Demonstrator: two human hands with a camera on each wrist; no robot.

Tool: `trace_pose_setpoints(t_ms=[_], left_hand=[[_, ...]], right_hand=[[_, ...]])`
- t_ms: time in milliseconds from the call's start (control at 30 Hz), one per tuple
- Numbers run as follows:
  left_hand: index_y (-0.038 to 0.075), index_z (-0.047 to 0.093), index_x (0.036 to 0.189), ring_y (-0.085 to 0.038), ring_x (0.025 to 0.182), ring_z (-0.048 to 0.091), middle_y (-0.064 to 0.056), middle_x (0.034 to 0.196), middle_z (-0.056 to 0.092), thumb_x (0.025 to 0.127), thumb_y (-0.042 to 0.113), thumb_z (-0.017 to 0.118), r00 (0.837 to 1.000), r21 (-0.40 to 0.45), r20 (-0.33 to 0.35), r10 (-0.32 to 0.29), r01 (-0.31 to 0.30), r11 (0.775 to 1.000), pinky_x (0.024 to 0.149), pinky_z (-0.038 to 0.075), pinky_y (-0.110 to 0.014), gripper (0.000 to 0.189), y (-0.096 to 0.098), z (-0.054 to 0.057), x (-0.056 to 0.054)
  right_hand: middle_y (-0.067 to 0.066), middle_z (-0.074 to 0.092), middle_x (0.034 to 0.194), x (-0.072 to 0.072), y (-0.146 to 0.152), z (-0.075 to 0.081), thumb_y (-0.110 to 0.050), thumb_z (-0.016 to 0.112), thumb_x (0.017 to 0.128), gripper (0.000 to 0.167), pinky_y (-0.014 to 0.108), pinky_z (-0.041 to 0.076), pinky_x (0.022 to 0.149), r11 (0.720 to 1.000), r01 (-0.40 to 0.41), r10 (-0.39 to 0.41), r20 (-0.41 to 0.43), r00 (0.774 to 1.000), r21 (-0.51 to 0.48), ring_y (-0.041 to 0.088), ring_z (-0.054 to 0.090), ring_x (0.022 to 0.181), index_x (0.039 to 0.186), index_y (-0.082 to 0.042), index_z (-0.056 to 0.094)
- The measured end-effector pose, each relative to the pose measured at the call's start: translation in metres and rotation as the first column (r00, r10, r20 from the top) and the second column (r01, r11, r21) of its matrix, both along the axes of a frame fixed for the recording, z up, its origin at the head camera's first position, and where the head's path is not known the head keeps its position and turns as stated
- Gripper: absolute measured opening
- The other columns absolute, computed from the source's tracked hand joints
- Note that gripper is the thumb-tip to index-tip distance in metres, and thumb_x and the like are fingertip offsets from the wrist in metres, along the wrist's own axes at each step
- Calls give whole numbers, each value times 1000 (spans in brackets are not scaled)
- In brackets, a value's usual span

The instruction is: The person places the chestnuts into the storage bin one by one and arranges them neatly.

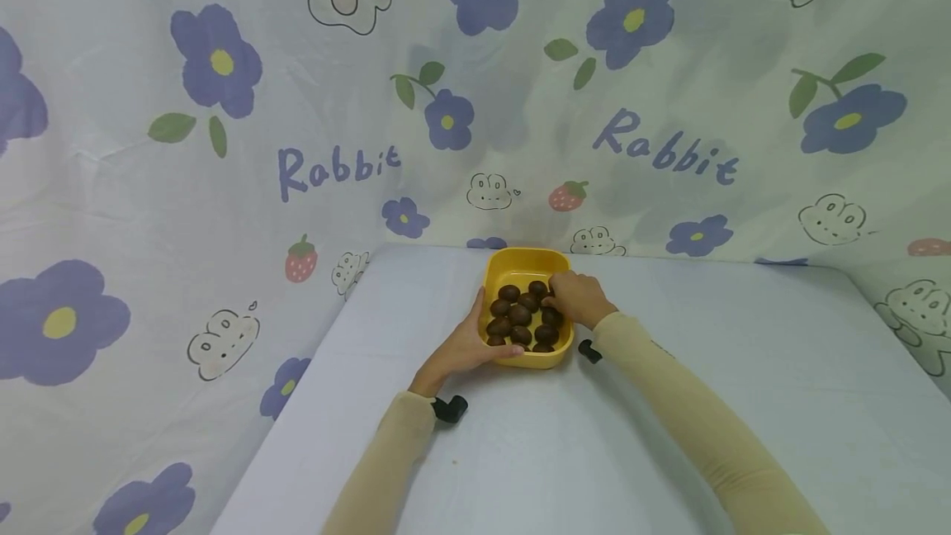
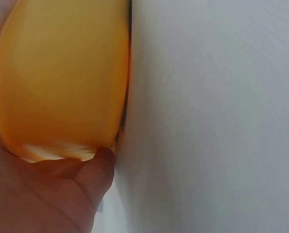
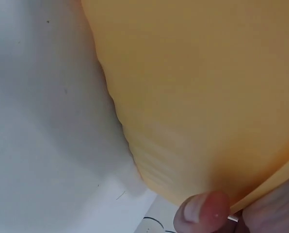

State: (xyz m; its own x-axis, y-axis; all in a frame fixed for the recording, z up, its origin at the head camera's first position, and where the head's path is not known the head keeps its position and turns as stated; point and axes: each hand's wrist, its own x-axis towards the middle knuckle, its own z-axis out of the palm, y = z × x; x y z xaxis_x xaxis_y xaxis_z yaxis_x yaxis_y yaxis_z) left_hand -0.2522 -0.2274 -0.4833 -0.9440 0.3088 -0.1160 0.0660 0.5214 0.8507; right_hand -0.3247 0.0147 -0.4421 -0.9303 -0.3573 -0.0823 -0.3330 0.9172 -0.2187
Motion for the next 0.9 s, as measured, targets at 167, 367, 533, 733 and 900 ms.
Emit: trace_pose_setpoints(t_ms=[167, 367, 533, 733, 900], left_hand=[[30, -12, 166, -34, 162, 18, -7, 177, 5, 71, 65, 87, 1000, -6, 8, -2, 2, 1000, 128, 22, -62, 142, 1, 1, 2], [29, -13, 166, -33, 162, 18, -6, 177, 5, 70, 65, 88, 1000, 9, 6, -14, 14, 1000, 129, 22, -60, 144, 4, 3, 2], [29, -13, 166, -33, 162, 18, -5, 177, 5, 72, 62, 88, 1000, 20, 4, -25, 25, 999, 129, 21, -60, 142, 7, 3, 2], [28, -12, 166, -32, 163, 15, -6, 177, 3, 77, 53, 88, 999, 30, -16, -29, 29, 999, 129, 20, -60, 137, 5, 1, 2], [24, -10, 167, -31, 164, 7, -7, 177, -3, 74, 56, 89, 998, 14, -66, -20, 21, 1000, 131, 15, -59, 139, -4, 2, 2]], right_hand=[[2, 65, 75, 3, 3, 0, -33, 67, 102, 28, 31, 51, 64, 1000, -13, 13, -4, 1000, -2, 19, 59, 68, 100, -6, 73], [2, 64, 74, 5, 6, 1, -30, 63, 104, 25, 30, 48, 63, 1000, 2, -2, -3, 1000, -25, 19, 58, 68, 96, -8, 73], [3, 67, 79, 9, 12, 1, -26, 61, 105, 23, 33, 52, 66, 998, 15, -18, -43, 999, -59, 19, 59, 71, 101, -9, 76], [11, 78, 103, 25, 23, 18, -21, 58, 107, 25, 41, 60, 75, 983, 25, -47, -117, 992, -180, 23, 68, 81, 117, -6, 75], [14, 77, 119, 43, 42, 34, -24, 60, 106, 32, 42, 62, 70, 941, 51, -126, -208, 970, -335, 24, 72, 78, 130, -7, 71]])
